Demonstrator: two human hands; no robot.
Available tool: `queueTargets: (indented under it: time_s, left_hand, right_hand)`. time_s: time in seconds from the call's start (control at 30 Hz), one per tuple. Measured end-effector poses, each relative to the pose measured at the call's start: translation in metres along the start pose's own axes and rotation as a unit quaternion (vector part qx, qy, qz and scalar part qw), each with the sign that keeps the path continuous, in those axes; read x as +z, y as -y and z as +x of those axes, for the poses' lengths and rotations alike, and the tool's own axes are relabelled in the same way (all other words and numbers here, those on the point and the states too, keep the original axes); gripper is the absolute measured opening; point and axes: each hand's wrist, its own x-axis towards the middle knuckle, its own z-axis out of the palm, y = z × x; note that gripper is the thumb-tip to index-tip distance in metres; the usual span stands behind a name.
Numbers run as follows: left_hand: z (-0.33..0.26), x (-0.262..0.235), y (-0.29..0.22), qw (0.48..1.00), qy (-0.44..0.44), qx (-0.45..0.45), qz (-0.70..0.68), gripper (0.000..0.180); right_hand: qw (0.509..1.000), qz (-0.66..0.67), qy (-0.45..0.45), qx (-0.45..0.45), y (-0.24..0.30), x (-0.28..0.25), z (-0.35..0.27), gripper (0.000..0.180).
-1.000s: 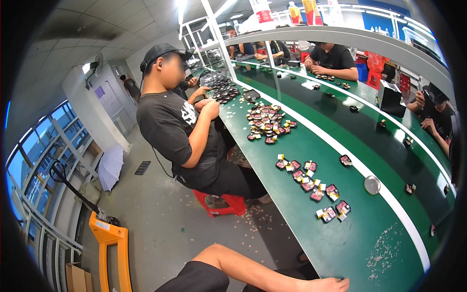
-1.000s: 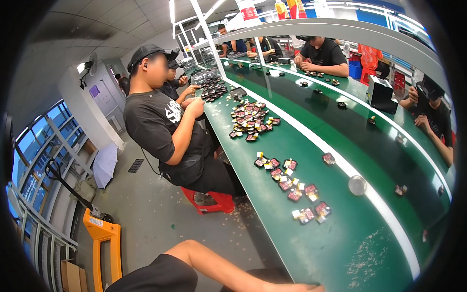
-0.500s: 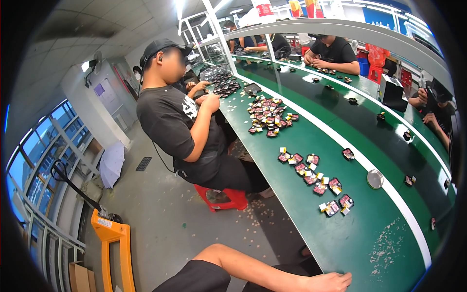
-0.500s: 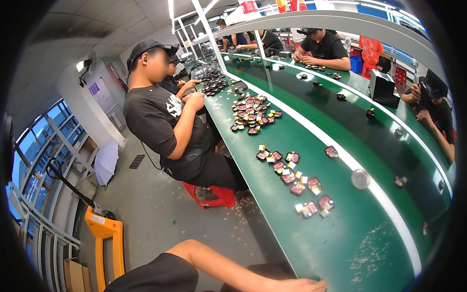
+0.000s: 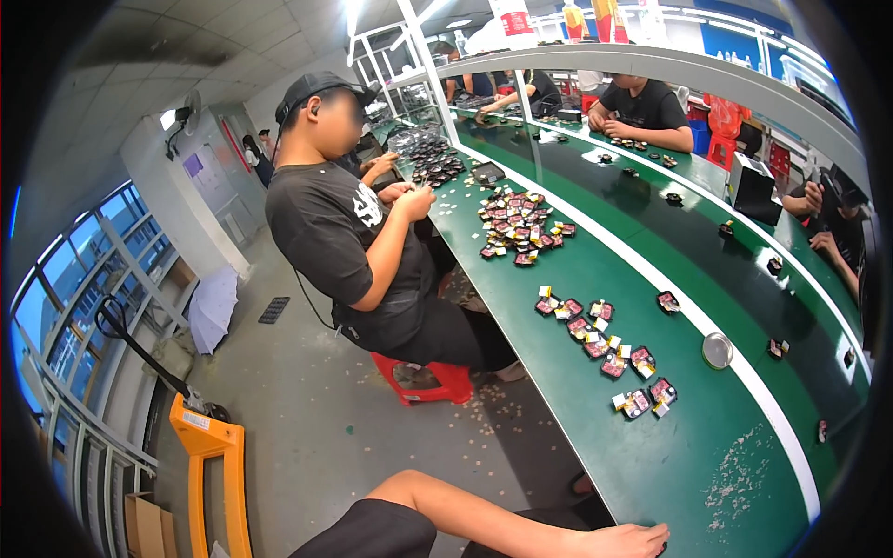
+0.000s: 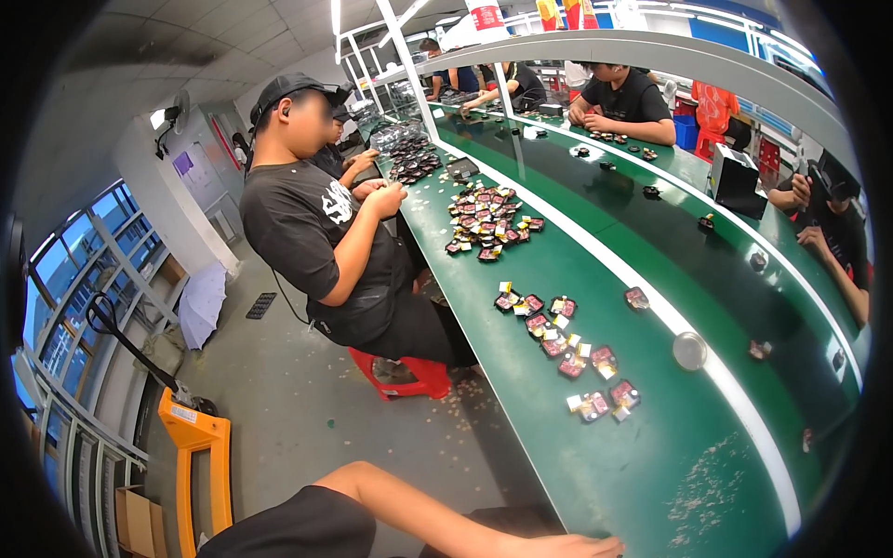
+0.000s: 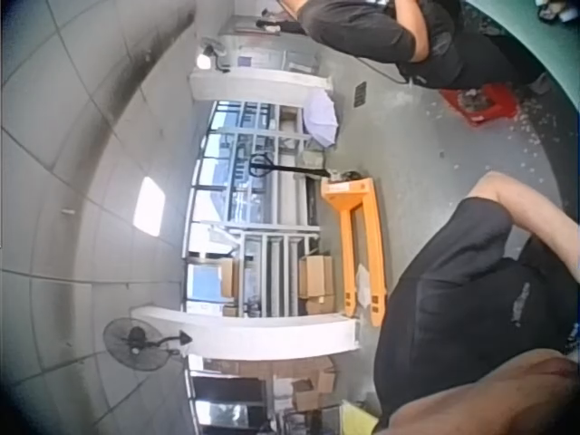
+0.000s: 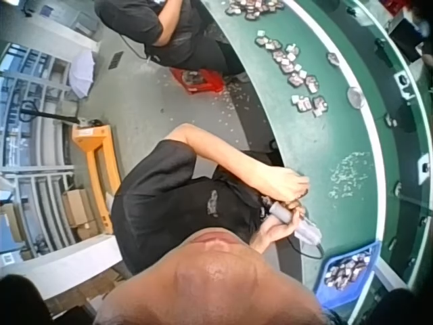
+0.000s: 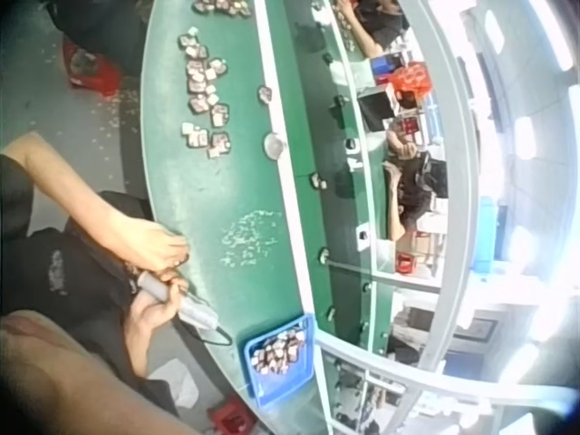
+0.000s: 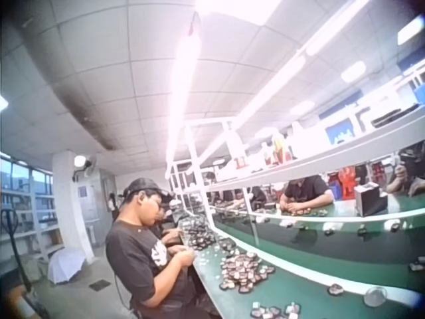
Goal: Assembling small electronic components at a production line using an electric screwdriver.
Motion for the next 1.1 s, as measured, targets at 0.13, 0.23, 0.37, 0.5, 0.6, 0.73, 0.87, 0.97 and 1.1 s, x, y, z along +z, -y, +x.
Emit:
queueTargets:
  time_s: [0.13, 0.23, 0.37, 0.5, 0.6, 0.73, 0.87, 0.97, 1.1]
  left_hand:
    - [-0.006, -0.003, -0.004, 0.998, -0.04, -0.003, 0.058, 0.025]
    - [-0.007, -0.005, -0.008, 0.996, -0.041, 0.002, 0.083, 0.027]
    - [-0.008, 0.007, -0.017, 0.994, -0.058, -0.021, 0.085, 0.027]
    - [0.002, 0.014, -0.018, 0.99, -0.131, -0.022, 0.048, 0.037]
    - [-0.007, 0.009, -0.012, 0.997, -0.046, -0.036, 0.045, 0.042]
    - [-0.003, -0.004, 0.0, 0.996, 0.033, -0.026, 0.083, 0.047]
    - [0.0, 0.01, 0.011, 0.998, 0.002, -0.028, 0.051, 0.035]
    - [0.002, 0.01, 0.009, 0.999, -0.004, -0.022, 0.023, 0.033]
    - [0.002, 0.016, 0.005, 0.999, -0.018, -0.039, 0.007, 0.03]
  right_hand:
    - [0.997, 0.012, 0.068, -0.033, 0.024, 0.002, 0.002, 0.016]
    - [0.986, -0.022, 0.132, -0.097, 0.048, -0.001, 0.008, 0.019]
    - [0.974, -0.041, 0.171, -0.14, 0.072, -0.01, 0.022, 0.021]
    - [0.957, -0.093, 0.188, -0.201, 0.086, 0.001, 0.032, 0.02]
    - [0.965, -0.043, 0.166, -0.2, 0.079, 0.007, 0.045, 0.016]
    - [0.953, -0.075, 0.199, -0.216, 0.075, 0.017, 0.073, 0.02]
    - [0.949, -0.099, 0.223, -0.197, 0.083, 0.016, 0.084, 0.02]
    - [0.944, -0.143, 0.218, -0.201, 0.089, 0.023, 0.081, 0.019]
    - [0.943, -0.159, 0.227, -0.185, 0.088, 0.019, 0.086, 0.018]
